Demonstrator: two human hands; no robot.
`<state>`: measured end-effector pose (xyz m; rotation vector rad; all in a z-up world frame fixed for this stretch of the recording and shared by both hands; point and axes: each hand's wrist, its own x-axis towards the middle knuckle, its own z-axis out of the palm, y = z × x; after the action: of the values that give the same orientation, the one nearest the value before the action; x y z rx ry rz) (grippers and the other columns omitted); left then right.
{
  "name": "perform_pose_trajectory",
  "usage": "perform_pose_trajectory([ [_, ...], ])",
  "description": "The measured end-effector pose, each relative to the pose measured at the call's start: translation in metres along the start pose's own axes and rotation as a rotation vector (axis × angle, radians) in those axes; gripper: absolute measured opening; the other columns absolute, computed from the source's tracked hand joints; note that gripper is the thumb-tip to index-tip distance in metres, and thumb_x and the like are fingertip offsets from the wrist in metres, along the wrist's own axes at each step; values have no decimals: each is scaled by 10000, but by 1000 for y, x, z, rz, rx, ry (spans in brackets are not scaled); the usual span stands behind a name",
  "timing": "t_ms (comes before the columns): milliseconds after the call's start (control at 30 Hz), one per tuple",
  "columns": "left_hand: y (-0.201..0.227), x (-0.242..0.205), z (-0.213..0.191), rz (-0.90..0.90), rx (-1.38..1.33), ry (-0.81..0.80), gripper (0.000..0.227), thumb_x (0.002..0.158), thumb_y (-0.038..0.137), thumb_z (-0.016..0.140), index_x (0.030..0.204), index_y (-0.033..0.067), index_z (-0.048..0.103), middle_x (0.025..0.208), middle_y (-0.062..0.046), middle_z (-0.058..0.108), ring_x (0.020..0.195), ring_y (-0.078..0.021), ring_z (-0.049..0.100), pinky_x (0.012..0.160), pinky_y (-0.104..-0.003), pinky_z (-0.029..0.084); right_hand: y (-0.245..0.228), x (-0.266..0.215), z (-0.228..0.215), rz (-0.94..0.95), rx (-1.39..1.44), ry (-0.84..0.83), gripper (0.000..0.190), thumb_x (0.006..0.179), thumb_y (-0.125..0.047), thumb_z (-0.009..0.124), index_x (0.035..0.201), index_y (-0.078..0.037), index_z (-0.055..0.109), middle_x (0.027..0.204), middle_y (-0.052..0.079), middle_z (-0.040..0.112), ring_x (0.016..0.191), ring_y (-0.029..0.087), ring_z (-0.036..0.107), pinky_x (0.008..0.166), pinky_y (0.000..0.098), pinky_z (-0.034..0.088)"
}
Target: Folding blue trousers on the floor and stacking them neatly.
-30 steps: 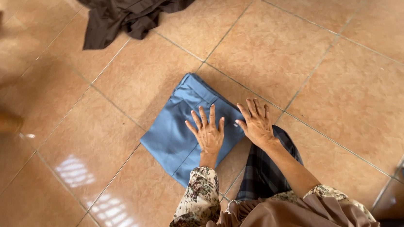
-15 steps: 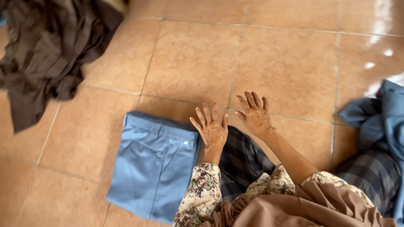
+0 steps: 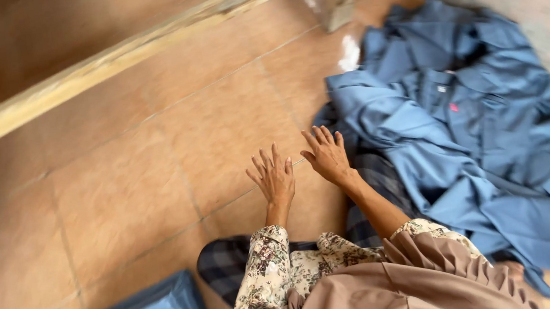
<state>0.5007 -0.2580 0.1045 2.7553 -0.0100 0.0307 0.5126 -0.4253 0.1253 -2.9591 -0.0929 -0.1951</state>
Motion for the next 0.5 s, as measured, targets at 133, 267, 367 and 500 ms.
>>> perform_pose_trajectory([
  [133,91,18,28,232,23,-17,614,1053,494,374,1606,238,294,1584,-219,369,1501,-466,244,1135,-736,129,91,-21,-25,178,14,57,614,1004,-545,525,1546,-290,391,1511,113,479,1442,315,409,1139,588,276],
  [267,175,13,50,469,1,30,612,1036,462,441,1589,223,335,1540,-237,432,1465,-471,326,1121,-744,186,170,-62,-43,378,54,124,605,1023,-534,506,1562,-284,394,1502,125,504,1432,322,435,1126,594,294],
  [367,228,1,72,610,-24,7,612,1028,469,442,1575,207,363,1524,-253,447,1452,-483,344,1122,-749,182,227,-94,-47,500,81,153,598,1037,-544,488,1560,-266,408,1497,137,510,1429,330,437,1118,602,303],
  [500,284,-27,103,751,-62,-68,618,1012,472,455,1567,210,381,1516,-254,453,1445,-487,351,1117,-757,171,293,-137,-43,660,107,131,602,1047,-556,460,1569,-265,393,1508,130,501,1435,336,428,1121,622,300],
])
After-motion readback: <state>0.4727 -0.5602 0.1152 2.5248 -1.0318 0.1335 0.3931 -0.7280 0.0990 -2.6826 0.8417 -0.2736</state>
